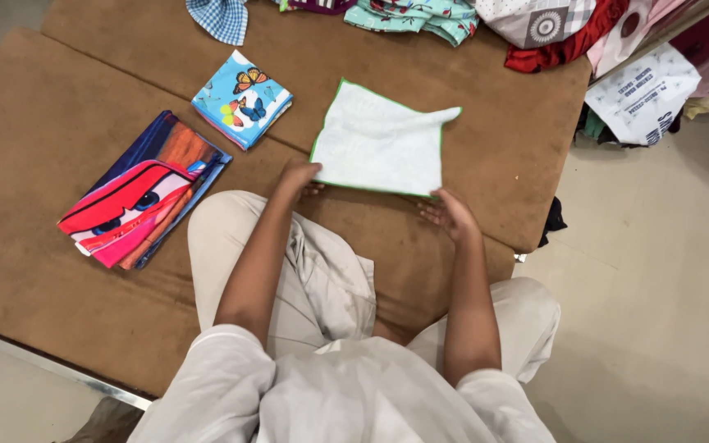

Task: The person folds several pieces of fabric, including a large towel with a car print and smaller patterned cloths, on a brown bench. They smooth and fold each item into neat rectangles and place them in a stack.

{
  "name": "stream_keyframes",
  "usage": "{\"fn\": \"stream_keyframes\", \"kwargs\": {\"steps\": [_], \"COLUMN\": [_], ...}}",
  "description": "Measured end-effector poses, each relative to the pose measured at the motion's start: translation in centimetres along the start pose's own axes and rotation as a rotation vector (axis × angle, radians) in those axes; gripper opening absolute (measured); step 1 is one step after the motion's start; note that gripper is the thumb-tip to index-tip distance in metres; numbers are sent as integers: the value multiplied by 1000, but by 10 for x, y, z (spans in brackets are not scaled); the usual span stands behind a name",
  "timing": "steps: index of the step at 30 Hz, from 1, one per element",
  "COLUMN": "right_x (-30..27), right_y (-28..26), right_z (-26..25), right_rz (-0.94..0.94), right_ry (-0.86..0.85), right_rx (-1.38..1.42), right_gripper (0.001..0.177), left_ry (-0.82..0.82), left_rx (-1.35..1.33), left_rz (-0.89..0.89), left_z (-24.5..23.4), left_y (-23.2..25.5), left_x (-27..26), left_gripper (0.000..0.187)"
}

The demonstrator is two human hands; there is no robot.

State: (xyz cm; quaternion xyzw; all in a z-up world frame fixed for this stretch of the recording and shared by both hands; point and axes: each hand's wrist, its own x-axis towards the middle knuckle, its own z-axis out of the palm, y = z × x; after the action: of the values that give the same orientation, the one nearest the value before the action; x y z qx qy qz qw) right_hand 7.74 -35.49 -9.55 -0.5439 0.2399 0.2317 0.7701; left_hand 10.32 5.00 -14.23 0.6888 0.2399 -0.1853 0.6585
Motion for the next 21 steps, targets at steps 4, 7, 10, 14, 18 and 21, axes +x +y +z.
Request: {"fn": "stream_keyframes", "kwargs": {"steps": [4, 7, 10, 14, 18, 21], "right_x": [-29, -52, -68, -98, -127, -139], "right_y": [21, 32, 26, 17, 2, -19], "right_z": [-27, -42, -50, -56, -49, -43], "right_rz": [-221, -100, -14, 97, 330, 334], "right_ry": [65, 180, 167, -65, -250, -202], "right_rx": [-48, -260, -474, -642, -847, -888], "right_gripper": [22, 36, 39, 24, 19, 22], "left_ry": [-76, -46, -107, -281, -651, -880], "left_rx": [8, 226, 468, 644, 683, 593], "left_rz": [15, 65, 23, 124, 295, 345], "left_z": [-10, -3, -4, -15, -39, -52], "left_y": [11, 21, 36, 37, 30, 37], "left_x": [-20, -51, -78, -96, -95, -83], "left_gripper": [19, 48, 55, 39, 28, 28]}}
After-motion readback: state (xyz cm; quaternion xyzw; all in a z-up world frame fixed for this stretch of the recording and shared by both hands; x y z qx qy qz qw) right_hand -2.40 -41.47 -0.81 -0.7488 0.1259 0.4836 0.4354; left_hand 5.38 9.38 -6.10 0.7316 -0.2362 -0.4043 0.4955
